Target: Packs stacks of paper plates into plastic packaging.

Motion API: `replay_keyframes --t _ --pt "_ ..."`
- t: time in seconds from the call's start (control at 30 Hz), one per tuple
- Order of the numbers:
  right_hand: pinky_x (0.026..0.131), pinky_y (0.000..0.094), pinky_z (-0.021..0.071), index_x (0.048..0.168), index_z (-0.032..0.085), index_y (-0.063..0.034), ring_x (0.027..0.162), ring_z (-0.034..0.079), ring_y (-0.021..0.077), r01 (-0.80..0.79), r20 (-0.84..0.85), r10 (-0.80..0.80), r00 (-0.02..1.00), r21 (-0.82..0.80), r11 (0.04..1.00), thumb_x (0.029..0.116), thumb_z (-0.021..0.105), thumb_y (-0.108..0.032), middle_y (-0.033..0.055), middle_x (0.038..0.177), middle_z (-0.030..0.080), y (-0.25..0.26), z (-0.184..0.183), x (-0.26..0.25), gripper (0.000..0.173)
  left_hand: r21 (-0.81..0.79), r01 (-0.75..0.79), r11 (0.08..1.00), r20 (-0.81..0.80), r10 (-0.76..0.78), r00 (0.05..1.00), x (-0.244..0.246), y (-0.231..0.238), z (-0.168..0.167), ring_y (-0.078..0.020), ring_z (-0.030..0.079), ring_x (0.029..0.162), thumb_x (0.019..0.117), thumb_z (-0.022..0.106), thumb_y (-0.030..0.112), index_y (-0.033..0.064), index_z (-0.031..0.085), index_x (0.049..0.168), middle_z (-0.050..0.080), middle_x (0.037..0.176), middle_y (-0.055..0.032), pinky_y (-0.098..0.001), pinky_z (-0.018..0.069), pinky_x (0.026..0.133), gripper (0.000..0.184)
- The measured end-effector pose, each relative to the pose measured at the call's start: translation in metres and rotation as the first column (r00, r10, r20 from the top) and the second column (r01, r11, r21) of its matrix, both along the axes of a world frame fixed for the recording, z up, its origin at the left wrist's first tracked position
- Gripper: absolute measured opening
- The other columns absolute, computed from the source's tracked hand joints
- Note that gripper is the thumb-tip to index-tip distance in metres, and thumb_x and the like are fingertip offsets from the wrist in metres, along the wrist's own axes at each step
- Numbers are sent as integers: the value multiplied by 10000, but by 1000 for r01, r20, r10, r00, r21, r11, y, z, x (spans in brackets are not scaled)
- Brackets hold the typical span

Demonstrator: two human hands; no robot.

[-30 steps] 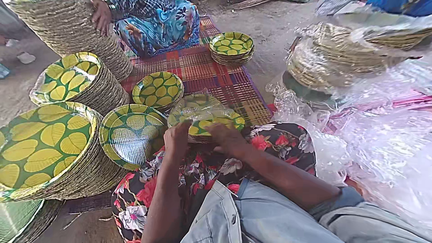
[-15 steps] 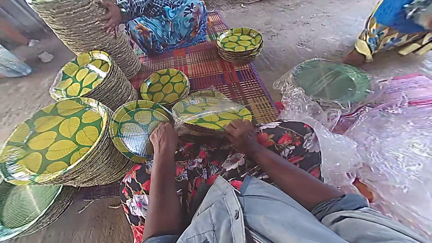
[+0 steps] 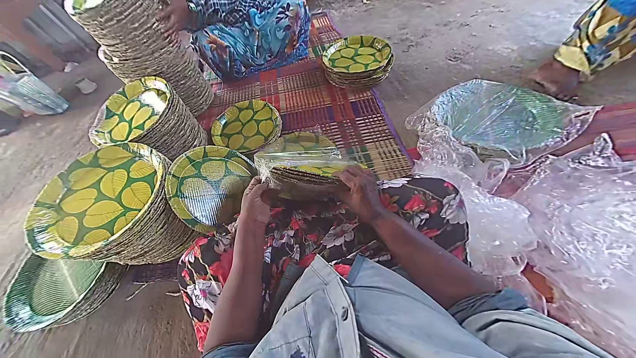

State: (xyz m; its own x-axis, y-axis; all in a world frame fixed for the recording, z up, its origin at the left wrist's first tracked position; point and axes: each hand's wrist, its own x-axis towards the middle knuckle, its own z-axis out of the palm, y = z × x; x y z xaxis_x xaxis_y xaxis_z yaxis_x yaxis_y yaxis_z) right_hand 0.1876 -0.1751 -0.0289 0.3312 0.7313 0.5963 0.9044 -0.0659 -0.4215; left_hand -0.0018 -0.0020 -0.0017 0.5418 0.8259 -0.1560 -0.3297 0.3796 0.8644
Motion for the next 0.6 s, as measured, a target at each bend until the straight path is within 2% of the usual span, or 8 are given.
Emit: replay_keyframes --t 0.1,0.17,0.27,0.33,0.43,0.5,0.57,0.6 --pt "760 541 470 1086 751 -10 915 663 372 3 -11 -2 1000 16 1000 853 804 -158 193 966 703 -2 2 -2 281 -42 -79 996 -7 79 997 10 -4 -4 -20 485 521 1047 344 44 154 561 953 541 689 60 -165 427 484 261" --pt "755 529 467 1084 756 -19 900 665 359 -2 5 2 1000 43 999 857 797 -169 182 965 706 -3 -1 -3 275 250 -83 965 -202 136 970 9 -3 -9 -3 475 535 1031 349 52 141 562 994 524 706 66 -157 418 499 233" --pt "750 542 493 1052 757 -27 911 686 366 -23 84 17 996 67 998 881 762 -178 180 965 713 0 -6 -7 228 739 247 626 -581 409 704 -5 -4 1 -256 600 664 1060 396 105 -30 590 1129 618 835 -160 -453 509 621 246" --pt "745 547 514 1033 767 -44 910 697 367 -65 129 58 990 48 997 887 742 -168 172 945 722 8 -9 -17 193 839 361 407 -542 570 617 -6 -19 18 -400 647 702 1015 427 72 -73 622 1073 641 798 -232 -592 495 654 250" --pt "797 555 521 1073 754 -41 966 686 369 -216 98 233 968 -158 964 934 707 -119 173 987 711 23 -3 -40 167 843 504 191 -493 651 578 -9 -34 29 -445 664 689 955 500 62 -60 660 983 649 744 -236 -604 485 610 203" --pt "858 558 507 1075 734 -16 1023 674 375 -312 71 346 936 -293 904 975 634 -64 187 1036 710 34 4 -51 149 677 694 247 -667 604 436 -14 -37 47 -465 671 982 968 636 161 -30 632 1249 687 1036 -267 -644 505 832 340" --pt "835 555 514 1019 728 3 991 686 379 -357 117 405 907 -297 885 947 604 25 189 990 717 45 2 -59 144 537 800 268 -760 566 320 -20 -37 61 -458 456 1390 860 819 262 54 396 1557 491 1496 -256 -672 371 1081 842" --pt "825 547 520 986 718 4 967 688 371 -363 157 424 892 -309 879 934 594 50 179 955 712 50 4 -62 142 492 833 253 -778 558 290 -22 -37 62 -426 317 1502 798 874 277 84 307 1608 357 1617 -220 -669 272 1157 1007"
